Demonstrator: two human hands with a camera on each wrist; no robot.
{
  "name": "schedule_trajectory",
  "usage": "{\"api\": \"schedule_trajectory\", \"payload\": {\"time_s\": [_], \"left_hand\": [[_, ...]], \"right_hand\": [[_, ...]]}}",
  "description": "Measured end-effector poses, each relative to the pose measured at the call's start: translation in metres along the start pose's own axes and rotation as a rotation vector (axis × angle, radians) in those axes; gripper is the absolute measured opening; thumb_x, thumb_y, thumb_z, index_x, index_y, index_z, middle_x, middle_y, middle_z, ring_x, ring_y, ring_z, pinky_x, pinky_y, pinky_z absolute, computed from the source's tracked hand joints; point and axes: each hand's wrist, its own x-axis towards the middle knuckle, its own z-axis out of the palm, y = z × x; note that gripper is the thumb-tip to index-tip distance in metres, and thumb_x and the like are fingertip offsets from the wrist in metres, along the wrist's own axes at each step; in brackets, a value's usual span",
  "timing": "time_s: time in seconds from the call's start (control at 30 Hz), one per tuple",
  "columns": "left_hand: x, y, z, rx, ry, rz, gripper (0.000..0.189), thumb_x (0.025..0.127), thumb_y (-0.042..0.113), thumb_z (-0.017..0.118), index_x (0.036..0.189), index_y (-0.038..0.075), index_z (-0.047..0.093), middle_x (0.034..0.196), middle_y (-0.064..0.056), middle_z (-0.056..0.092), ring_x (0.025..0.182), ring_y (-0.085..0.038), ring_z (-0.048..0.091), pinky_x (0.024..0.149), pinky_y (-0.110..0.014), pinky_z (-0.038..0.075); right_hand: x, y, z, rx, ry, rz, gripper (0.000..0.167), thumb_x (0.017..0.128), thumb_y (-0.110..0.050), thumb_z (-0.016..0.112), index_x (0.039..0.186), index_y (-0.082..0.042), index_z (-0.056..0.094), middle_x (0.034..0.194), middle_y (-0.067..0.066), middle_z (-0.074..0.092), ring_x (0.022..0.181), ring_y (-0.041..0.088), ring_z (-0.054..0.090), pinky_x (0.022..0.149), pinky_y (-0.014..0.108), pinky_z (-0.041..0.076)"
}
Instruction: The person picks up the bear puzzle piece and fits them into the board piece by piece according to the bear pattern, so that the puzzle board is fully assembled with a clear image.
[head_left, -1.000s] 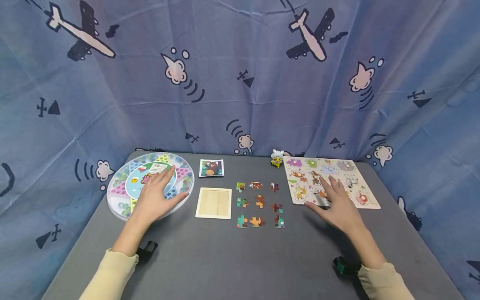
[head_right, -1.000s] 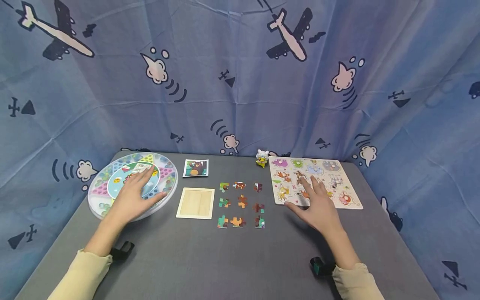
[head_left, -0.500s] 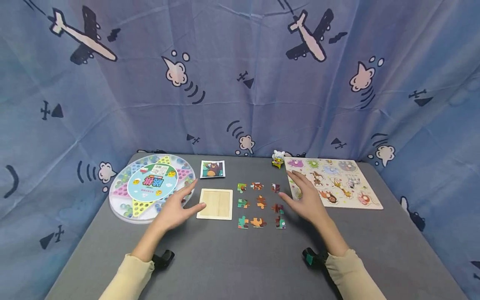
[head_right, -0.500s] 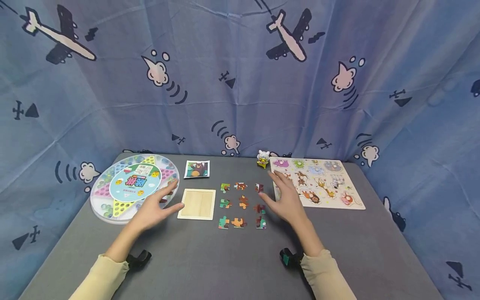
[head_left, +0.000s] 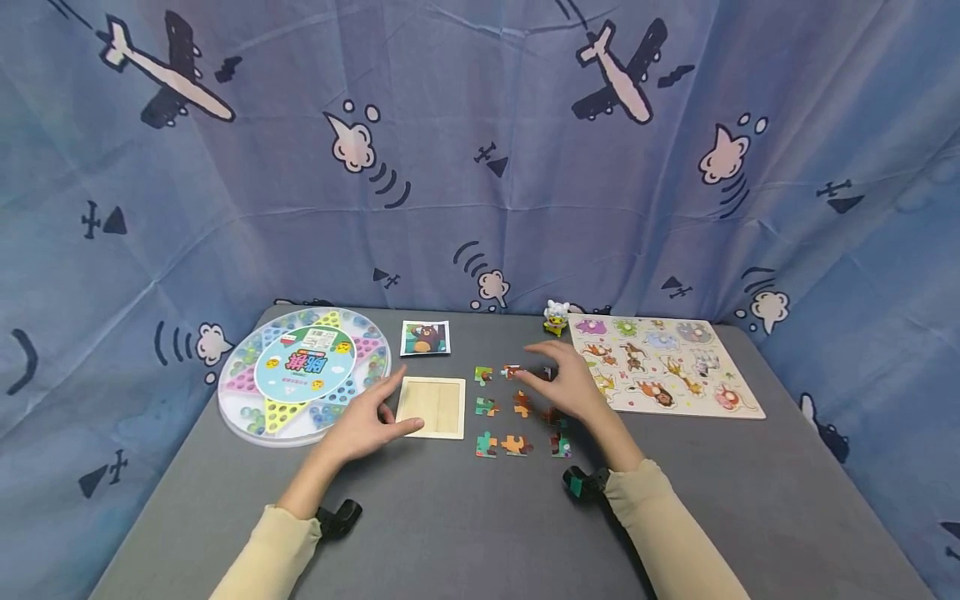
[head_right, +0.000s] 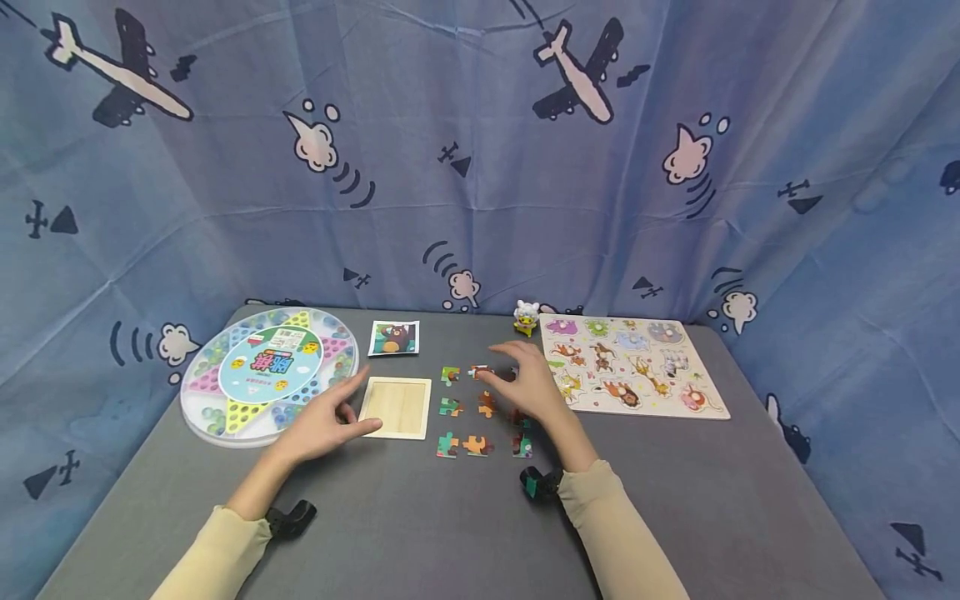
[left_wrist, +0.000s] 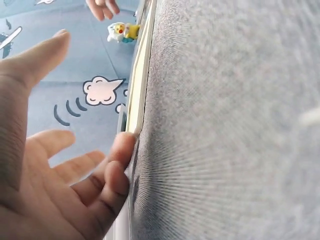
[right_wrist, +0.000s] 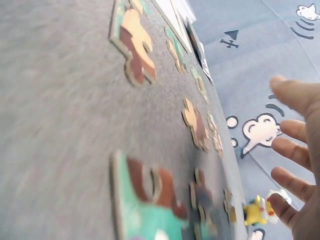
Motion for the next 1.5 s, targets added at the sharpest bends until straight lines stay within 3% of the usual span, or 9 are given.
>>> {"api": "schedule_trajectory", "payload": {"time_s": [0.17, 0.27, 0.4, 0.67, 0.77, 0.83, 0.9, 1.03, 1.5], "left_hand": [[0.004, -0.001, 0.001, 0.043, -0.055, -0.049, 0.105, 0.087, 0.046, 0.087, 0.167, 0.006, 0.032, 0.168, -0.03, 0.031, 0.067, -0.013, 0.065, 0.065, -0.029, 0.056], [0.006, -0.001, 0.001, 0.089, -0.077, -0.046, 0.111, 0.084, 0.05, 0.088, 0.167, 0.002, 0.031, 0.169, -0.027, 0.031, 0.107, -0.029, 0.072, 0.092, -0.044, 0.06], [0.007, -0.001, 0.0, 0.13, -0.108, -0.024, 0.118, 0.08, 0.049, 0.09, 0.164, -0.006, 0.029, 0.168, -0.029, 0.032, 0.156, -0.043, 0.034, 0.124, -0.057, 0.036], [0.008, -0.002, -0.003, 0.154, -0.144, -0.025, 0.119, 0.078, 0.043, 0.093, 0.161, -0.013, 0.029, 0.168, -0.031, 0.029, 0.157, -0.044, 0.031, 0.126, -0.056, 0.033], [0.007, -0.002, -0.003, 0.151, -0.149, -0.03, 0.116, 0.078, 0.04, 0.093, 0.16, -0.013, 0.03, 0.168, -0.031, 0.029, 0.135, -0.044, 0.054, 0.115, -0.054, 0.046], [0.007, -0.001, -0.004, 0.164, -0.154, -0.031, 0.113, 0.079, 0.039, 0.093, 0.16, -0.013, 0.033, 0.168, -0.031, 0.03, 0.134, -0.043, 0.056, 0.112, -0.053, 0.048], [0.006, 0.0, -0.004, 0.183, -0.165, -0.027, 0.11, 0.081, 0.038, 0.092, 0.159, -0.013, 0.034, 0.168, -0.032, 0.03, 0.135, -0.044, 0.055, 0.113, -0.054, 0.047], [0.005, 0.001, -0.003, 0.232, -0.18, -0.012, 0.106, 0.084, 0.038, 0.09, 0.158, -0.014, 0.035, 0.167, -0.032, 0.031, 0.156, -0.047, 0.032, 0.126, -0.058, 0.032], [0.002, 0.004, 0.004, 0.358, -0.134, 0.015, 0.093, 0.089, 0.045, 0.084, 0.158, -0.004, 0.046, 0.165, -0.028, 0.04, 0.148, -0.05, 0.036, 0.119, -0.063, 0.039]], "right_hand": [[0.016, 0.002, 0.013, 0.0, -0.074, 0.009, 0.05, 0.092, -0.029, 0.085, 0.132, -0.002, 0.073, 0.136, 0.019, 0.068, 0.132, 0.043, 0.059, 0.112, 0.063, 0.046], [0.024, 0.004, 0.019, 0.006, -0.114, 0.011, 0.047, 0.094, -0.027, 0.083, 0.132, -0.001, 0.073, 0.135, 0.019, 0.07, 0.131, 0.041, 0.061, 0.112, 0.06, 0.047], [0.033, 0.003, 0.026, 0.012, -0.165, 0.017, 0.047, 0.095, -0.028, 0.081, 0.132, -0.001, 0.073, 0.134, 0.018, 0.071, 0.131, 0.041, 0.062, 0.113, 0.059, 0.048], [0.047, 0.001, 0.037, 0.015, -0.244, 0.01, 0.048, 0.094, -0.029, 0.082, 0.131, -0.002, 0.073, 0.129, 0.016, 0.074, 0.127, 0.037, 0.065, 0.112, 0.055, 0.049], [0.05, 0.001, 0.041, -0.014, -0.273, 0.017, 0.046, 0.094, -0.033, 0.082, 0.13, -0.004, 0.075, 0.128, 0.014, 0.074, 0.126, 0.037, 0.064, 0.111, 0.06, 0.047], [0.052, 0.001, 0.042, -0.036, -0.3, 0.027, 0.046, 0.094, -0.036, 0.082, 0.129, -0.008, 0.076, 0.13, 0.014, 0.073, 0.128, 0.038, 0.062, 0.111, 0.065, 0.044], [0.053, 0.0, 0.042, -0.055, -0.328, 0.033, 0.045, 0.094, -0.038, 0.081, 0.128, -0.01, 0.077, 0.132, 0.014, 0.071, 0.128, 0.039, 0.06, 0.109, 0.069, 0.042], [0.053, 0.001, 0.043, -0.069, -0.366, 0.047, 0.042, 0.093, -0.038, 0.082, 0.127, -0.013, 0.078, 0.135, 0.014, 0.067, 0.128, 0.039, 0.057, 0.105, 0.07, 0.039], [0.05, 0.004, 0.047, -0.08, -0.354, 0.039, 0.036, 0.093, -0.034, 0.083, 0.123, -0.016, 0.08, 0.134, 0.012, 0.065, 0.13, 0.037, 0.054, 0.104, 0.068, 0.035]]}}
